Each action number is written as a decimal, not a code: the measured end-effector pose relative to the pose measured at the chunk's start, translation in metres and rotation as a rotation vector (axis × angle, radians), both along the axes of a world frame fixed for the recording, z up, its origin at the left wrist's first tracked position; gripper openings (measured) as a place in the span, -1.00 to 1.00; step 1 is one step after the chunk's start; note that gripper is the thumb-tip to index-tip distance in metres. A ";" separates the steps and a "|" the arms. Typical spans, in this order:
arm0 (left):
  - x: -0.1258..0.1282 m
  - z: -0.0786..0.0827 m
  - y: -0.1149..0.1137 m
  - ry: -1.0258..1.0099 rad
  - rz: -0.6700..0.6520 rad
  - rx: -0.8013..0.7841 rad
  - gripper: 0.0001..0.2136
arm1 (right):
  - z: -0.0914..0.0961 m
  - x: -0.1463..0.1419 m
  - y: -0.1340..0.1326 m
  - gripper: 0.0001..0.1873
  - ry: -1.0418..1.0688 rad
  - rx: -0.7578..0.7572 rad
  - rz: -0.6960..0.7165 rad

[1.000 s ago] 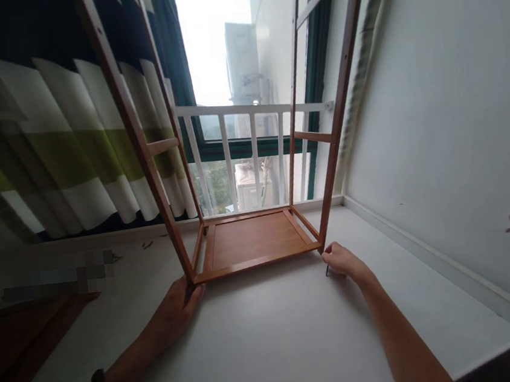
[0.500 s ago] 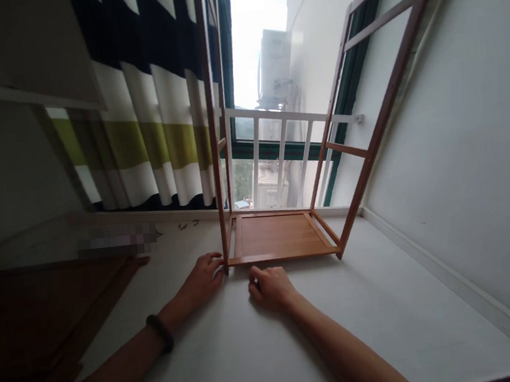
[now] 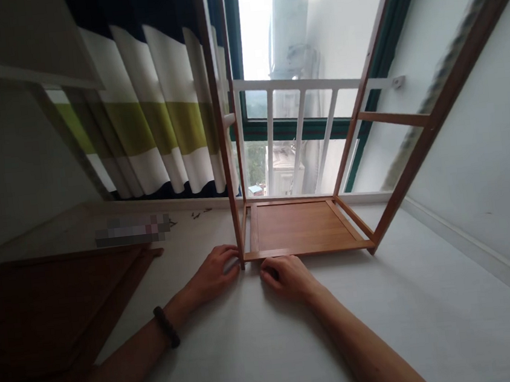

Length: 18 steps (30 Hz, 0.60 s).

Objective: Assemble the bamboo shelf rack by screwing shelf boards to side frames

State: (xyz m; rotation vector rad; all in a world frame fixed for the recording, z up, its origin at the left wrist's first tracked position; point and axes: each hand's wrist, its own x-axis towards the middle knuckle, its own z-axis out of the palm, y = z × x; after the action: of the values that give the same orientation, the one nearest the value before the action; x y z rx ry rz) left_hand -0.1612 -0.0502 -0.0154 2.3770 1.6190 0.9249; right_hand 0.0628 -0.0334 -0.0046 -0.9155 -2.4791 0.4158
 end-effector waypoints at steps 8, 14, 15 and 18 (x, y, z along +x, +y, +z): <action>0.002 0.004 -0.001 0.003 -0.026 -0.027 -0.80 | 0.003 -0.005 -0.011 -0.78 -0.005 0.132 0.087; 0.000 0.000 -0.002 -0.027 -0.023 -0.041 -0.81 | 0.001 -0.010 -0.014 -0.79 -0.011 0.156 0.074; -0.001 0.000 -0.003 -0.031 -0.038 -0.042 -0.81 | 0.001 -0.010 -0.014 -0.79 -0.025 0.154 0.081; -0.003 0.002 -0.004 -0.025 -0.066 -0.037 -0.80 | 0.001 -0.009 -0.013 -0.79 -0.047 0.150 0.105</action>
State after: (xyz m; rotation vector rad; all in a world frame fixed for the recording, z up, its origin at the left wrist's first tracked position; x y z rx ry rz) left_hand -0.1642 -0.0540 -0.0137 2.3688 1.5254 0.9007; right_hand 0.0536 -0.0461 -0.0034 -0.7456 -2.5693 0.2402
